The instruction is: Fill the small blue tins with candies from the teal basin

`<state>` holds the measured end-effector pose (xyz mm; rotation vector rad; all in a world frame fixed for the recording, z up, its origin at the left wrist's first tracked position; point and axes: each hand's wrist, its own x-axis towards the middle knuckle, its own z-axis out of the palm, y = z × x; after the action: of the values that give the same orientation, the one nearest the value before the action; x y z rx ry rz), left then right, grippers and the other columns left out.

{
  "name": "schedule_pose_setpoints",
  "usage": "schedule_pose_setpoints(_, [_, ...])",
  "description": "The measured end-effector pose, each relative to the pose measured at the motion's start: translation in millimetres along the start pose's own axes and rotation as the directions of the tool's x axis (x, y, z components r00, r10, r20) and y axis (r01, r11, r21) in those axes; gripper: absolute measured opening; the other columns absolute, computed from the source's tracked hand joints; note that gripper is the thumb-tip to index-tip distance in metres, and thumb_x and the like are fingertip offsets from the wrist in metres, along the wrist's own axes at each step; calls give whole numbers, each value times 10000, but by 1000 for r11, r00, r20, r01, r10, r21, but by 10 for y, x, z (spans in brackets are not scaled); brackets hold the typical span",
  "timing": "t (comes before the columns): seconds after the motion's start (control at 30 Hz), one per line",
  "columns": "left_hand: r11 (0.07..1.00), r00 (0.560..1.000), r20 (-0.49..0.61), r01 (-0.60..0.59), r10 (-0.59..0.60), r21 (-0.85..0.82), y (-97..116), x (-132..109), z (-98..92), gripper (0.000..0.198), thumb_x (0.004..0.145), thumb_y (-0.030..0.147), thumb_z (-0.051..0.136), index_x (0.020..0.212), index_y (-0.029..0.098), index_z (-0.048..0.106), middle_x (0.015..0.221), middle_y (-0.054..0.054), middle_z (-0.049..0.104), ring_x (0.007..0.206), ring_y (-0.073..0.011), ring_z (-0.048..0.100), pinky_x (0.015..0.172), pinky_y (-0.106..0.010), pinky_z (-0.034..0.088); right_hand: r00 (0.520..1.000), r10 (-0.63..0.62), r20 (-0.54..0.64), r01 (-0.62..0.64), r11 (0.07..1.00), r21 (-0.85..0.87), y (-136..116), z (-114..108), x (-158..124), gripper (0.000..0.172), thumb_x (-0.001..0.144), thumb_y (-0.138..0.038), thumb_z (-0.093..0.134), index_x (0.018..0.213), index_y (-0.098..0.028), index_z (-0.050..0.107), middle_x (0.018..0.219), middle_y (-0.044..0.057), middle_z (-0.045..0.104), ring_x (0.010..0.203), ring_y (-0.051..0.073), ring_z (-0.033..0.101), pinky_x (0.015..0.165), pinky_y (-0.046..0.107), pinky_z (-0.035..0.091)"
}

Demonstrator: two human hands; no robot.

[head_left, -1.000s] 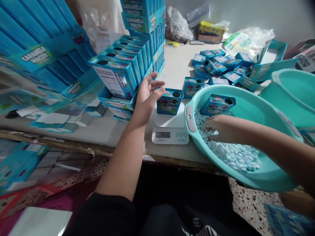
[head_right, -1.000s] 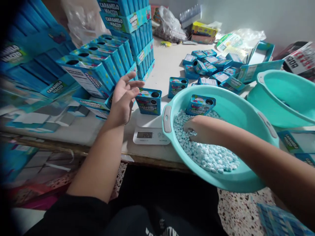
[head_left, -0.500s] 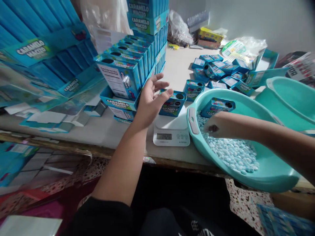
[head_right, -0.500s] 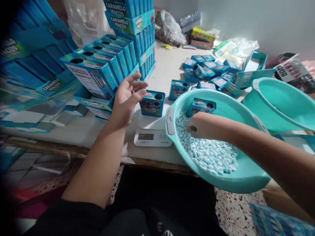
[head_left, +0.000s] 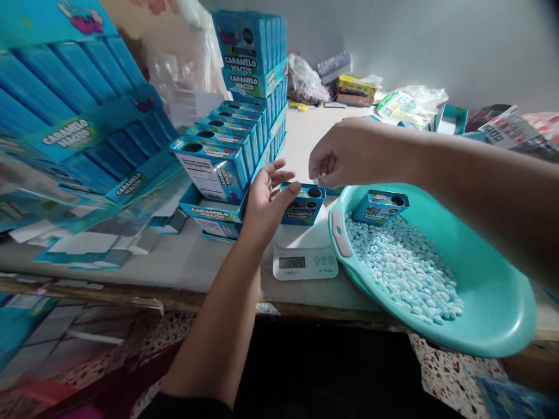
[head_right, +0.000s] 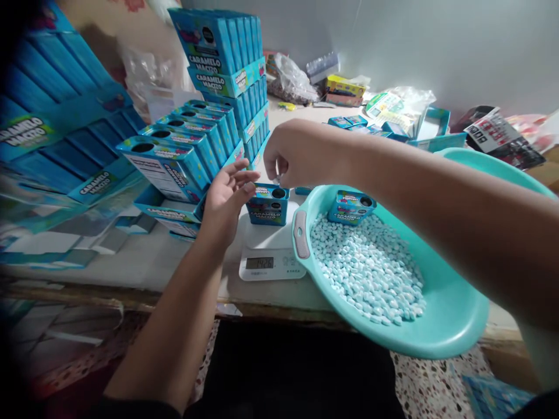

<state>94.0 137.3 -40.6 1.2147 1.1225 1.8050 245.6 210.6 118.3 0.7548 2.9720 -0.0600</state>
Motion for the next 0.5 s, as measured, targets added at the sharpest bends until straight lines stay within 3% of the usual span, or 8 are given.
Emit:
schedule_pose_setpoints(0.23, [999,999,34,29,-30,35,59,-25,19,671,733,587,772,1255,235,540,1166,-96,652,1156,-255,609,951,-379,488,993,-87,85,90,996,-27,-57,87,102,255,751,-155,619,953,-219,762,727,-22,696,686,141,609,655,259,406])
schedule_pose_setpoints(0.5, [998,998,52,30,-33,58,86,-28,21,629,760,578,748,1240,229,539,1164,-99,658,1164,-260,605,931,-382,496,997,-50,56,49,999,8,-37,104,82,271,818,-248,618,1070,-221,714,982,24,722,841,177,642,727,274,440])
